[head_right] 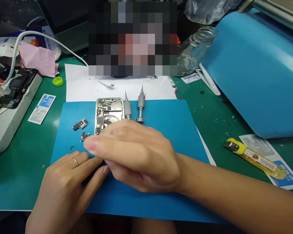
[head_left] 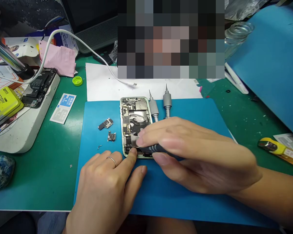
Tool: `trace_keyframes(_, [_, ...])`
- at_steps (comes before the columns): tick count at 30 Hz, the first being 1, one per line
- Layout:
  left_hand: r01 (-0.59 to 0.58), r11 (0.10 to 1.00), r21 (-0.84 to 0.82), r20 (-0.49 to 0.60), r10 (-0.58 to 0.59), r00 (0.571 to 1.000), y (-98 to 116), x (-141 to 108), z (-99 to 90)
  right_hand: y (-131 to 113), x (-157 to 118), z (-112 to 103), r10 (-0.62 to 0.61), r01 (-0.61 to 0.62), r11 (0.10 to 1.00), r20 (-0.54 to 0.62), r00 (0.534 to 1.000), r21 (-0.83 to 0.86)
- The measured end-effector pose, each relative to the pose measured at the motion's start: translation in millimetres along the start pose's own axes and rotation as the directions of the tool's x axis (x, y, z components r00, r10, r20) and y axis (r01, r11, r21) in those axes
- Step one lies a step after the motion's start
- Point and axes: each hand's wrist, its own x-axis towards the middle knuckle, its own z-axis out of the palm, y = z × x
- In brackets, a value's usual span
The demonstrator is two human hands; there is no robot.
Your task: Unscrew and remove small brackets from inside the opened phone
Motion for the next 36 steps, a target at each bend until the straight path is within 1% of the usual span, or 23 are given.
trace_keyframes(4, [-0.005, 1.000, 0.000, 0.003, 0.005, 1.000, -0.3, 0.9, -0.1, 2.8, 1.0, -1.2, -0.014, 0.013, 0.997, -0.006, 1.000, -0.076])
trace_keyframes(8, [0.004, 1.000, 0.009, 0.012, -0.004, 1.000, -0.3, 1.2, 0.0, 5.0, 0.4, -3.7, -0.048, 0.048, 0.999, 0.008, 0.999, -0.014])
trace_keyframes(10, [0.009, 1.000, 0.000, 0.020, -0.009, 1.000, 0.0, 0.7, 0.3, 5.1, -0.1, -4.2, -0.051, 0.051, 0.999, 0.025, 0.998, -0.012])
trace_keyframes(13, [0.007, 1.000, -0.008, 0.021, -0.007, 1.000, 0.7, -0.1, 0.5, 5.5, 0.1, -3.6, -0.059, 0.061, 0.994, 0.021, 0.998, -0.093])
trace_keyframes(15, [0.001, 1.000, -0.005, 0.020, -0.001, 1.000, 1.1, -0.2, 0.3, 6.0, 0.5, -3.1, -0.061, 0.062, 0.991, 0.004, 0.998, -0.115])
trace_keyframes(19, [0.006, 1.000, 0.000, 0.021, -0.006, 1.000, 0.8, 0.6, 0.0, 6.0, -0.4, -1.7, -0.053, 0.053, 0.998, 0.005, 0.999, -0.015])
trace_keyframes(21, [0.008, 1.000, -0.006, 0.028, -0.008, 1.000, 0.3, 0.8, 0.2, 5.4, -1.5, -0.2, -0.057, 0.058, 0.998, 0.024, 0.998, -0.028])
trace_keyframes(24, [0.005, 1.000, -0.010, 0.027, -0.005, 1.000, 0.0, 0.4, 0.5, 3.7, -2.4, 1.8, -0.050, 0.045, 0.996, -0.052, 0.997, -0.082])
trace_keyframes(26, [0.002, 1.000, -0.001, 0.015, -0.002, 1.000, 0.5, 0.2, 0.4, 2.2, -2.3, 1.1, -0.014, 0.009, 0.998, -0.083, 0.996, -0.060])
trace_keyframes(28, [0.001, 1.000, 0.007, 0.010, -0.001, 1.000, 1.1, 0.0, 0.3, 1.2, -1.9, -1.0, 0.012, -0.013, 1.000, -0.039, 0.999, -0.010])
trace_keyframes(30, [0.007, 1.000, 0.011, 0.009, -0.007, 1.000, 1.6, -0.1, 0.2, 1.5, -1.5, -1.9, 0.006, -0.006, 1.000, 0.003, 1.000, 0.015])
trace_keyframes(31, [0.011, 1.000, 0.012, 0.012, -0.011, 1.000, 1.6, -0.3, 0.3, 2.2, -1.4, -1.2, -0.005, 0.005, 1.000, -0.007, 1.000, 0.015])
trace_keyframes(36, [0.021, 1.000, 0.006, 0.035, -0.021, 0.999, 1.5, -0.8, 1.1, 6.3, -2.4, 9.6, -0.036, 0.035, 0.999, -0.161, 0.986, -0.011])
